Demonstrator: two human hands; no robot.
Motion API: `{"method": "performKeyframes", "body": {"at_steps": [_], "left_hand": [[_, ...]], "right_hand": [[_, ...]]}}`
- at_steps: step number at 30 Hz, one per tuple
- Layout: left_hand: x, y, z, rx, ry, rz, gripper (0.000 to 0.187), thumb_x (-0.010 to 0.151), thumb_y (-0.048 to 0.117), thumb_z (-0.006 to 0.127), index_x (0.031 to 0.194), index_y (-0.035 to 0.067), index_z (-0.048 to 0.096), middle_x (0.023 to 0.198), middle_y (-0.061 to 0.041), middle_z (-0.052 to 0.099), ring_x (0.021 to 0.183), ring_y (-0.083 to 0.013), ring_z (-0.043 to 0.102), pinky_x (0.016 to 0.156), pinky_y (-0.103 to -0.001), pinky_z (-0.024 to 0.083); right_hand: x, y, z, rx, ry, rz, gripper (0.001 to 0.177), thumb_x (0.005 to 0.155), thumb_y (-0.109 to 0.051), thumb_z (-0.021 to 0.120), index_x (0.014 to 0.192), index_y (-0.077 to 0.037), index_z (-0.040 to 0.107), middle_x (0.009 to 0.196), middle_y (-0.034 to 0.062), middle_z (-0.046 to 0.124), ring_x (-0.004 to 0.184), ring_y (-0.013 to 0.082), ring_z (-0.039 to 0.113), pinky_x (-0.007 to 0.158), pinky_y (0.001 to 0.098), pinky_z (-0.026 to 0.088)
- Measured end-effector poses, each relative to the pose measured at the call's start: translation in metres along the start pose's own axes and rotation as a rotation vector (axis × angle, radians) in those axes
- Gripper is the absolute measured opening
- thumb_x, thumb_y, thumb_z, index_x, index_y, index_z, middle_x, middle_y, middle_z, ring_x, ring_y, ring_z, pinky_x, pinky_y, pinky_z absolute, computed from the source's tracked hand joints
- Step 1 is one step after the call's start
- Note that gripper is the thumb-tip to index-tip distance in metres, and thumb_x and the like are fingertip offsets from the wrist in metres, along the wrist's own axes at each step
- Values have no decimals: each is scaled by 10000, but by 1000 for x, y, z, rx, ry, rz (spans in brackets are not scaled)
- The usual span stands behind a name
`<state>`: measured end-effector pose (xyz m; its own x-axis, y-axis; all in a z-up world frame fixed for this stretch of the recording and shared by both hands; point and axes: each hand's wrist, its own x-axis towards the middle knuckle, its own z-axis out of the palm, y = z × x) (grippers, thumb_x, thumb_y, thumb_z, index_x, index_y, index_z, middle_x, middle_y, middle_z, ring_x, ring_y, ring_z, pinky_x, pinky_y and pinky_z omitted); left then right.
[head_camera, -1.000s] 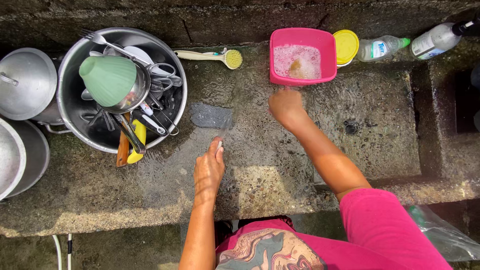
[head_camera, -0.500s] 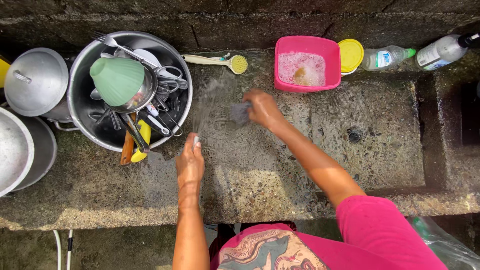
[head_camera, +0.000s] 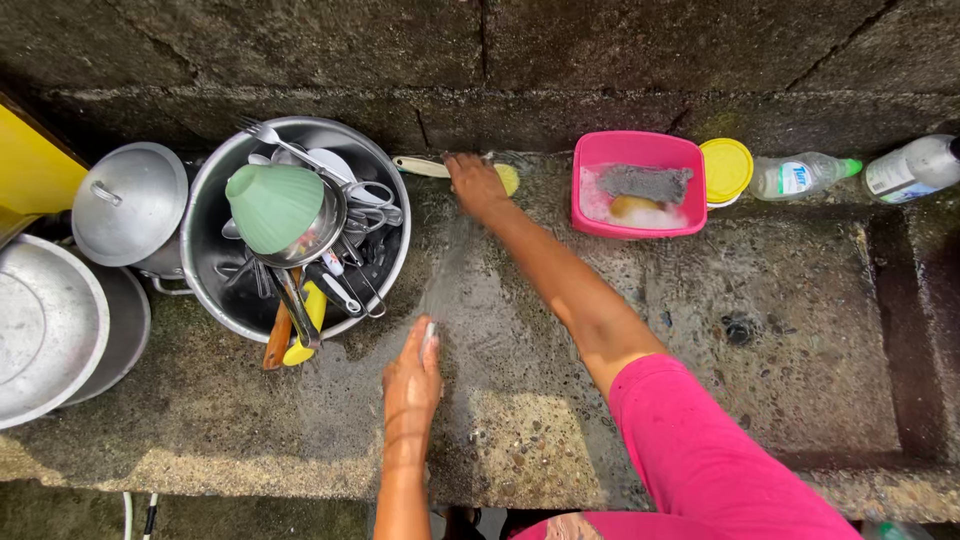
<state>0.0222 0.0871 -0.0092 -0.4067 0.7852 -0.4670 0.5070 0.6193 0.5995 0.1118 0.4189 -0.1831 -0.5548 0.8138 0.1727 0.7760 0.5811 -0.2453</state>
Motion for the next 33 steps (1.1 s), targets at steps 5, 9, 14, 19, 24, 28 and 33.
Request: {"method": "performKeyframes", "body": {"at_steps": [5, 9, 14, 19, 24, 28, 33], "left_hand": [[-2, -9, -6, 91, 40, -63, 438, 1031, 347, 491, 1468, 360, 508, 658, -126, 668, 541, -271, 670, 489, -487, 550], [7, -24, 12, 128, 61, 40, 410, 1027, 339, 544, 1436, 344, 574, 749, -229, 699, 646, -355, 726, 607, -507, 544], [-4, -11, 34, 112, 84, 371, 367, 1027, 293, 578, 1391, 271, 618, 940, -260, 738, 810, -458, 717, 661, -530, 581], [-17, 39, 16, 200, -204, 33, 423, 1038, 314, 488, 1457, 341, 543, 790, -185, 739, 734, -365, 766, 595, -511, 593], [-6, 17, 25, 178, -158, -25, 348, 1078, 389, 471, 1365, 244, 606, 773, -234, 650, 759, -395, 733, 631, -523, 583], [35, -29, 9, 45, 96, 75, 362, 1086, 374, 452, 1330, 153, 601, 910, -243, 666, 823, -419, 698, 691, -509, 555], [37, -20, 5, 95, 64, 25, 346, 1070, 313, 440, 1400, 272, 534, 841, -160, 698, 798, -341, 712, 658, -474, 578]], "right_hand": [[13, 0, 40, -155, -48, 27, 392, 889, -87, 614, 1270, -13, 565, 1281, 178, 601, 1241, 350, 576, 1014, 480, 487], [-24, 3, 44, -56, -58, 149, 232, 980, -61, 581, 1200, 12, 581, 1208, 214, 643, 1162, 370, 643, 888, 465, 567], [-140, 6, -78, 395, -222, 443, 249, 955, -191, 658, 1122, -7, 641, 977, 295, 705, 939, 455, 677, 825, 541, 523], [-243, 38, -237, 357, 130, 546, 219, 873, -153, 765, 1077, -87, 723, 937, 202, 730, 860, 389, 712, 817, 491, 545], [-219, 112, -301, -6, 335, 279, 133, 811, -11, 755, 932, -47, 716, 941, 159, 697, 937, 399, 670, 822, 517, 512], [-175, 88, -297, 192, 434, 204, 152, 859, -19, 754, 998, -26, 692, 981, 175, 678, 896, 412, 665, 757, 501, 509], [-136, 29, -270, 184, 484, 233, 204, 865, -49, 805, 977, -11, 640, 967, 176, 655, 894, 442, 650, 700, 522, 483]]}}
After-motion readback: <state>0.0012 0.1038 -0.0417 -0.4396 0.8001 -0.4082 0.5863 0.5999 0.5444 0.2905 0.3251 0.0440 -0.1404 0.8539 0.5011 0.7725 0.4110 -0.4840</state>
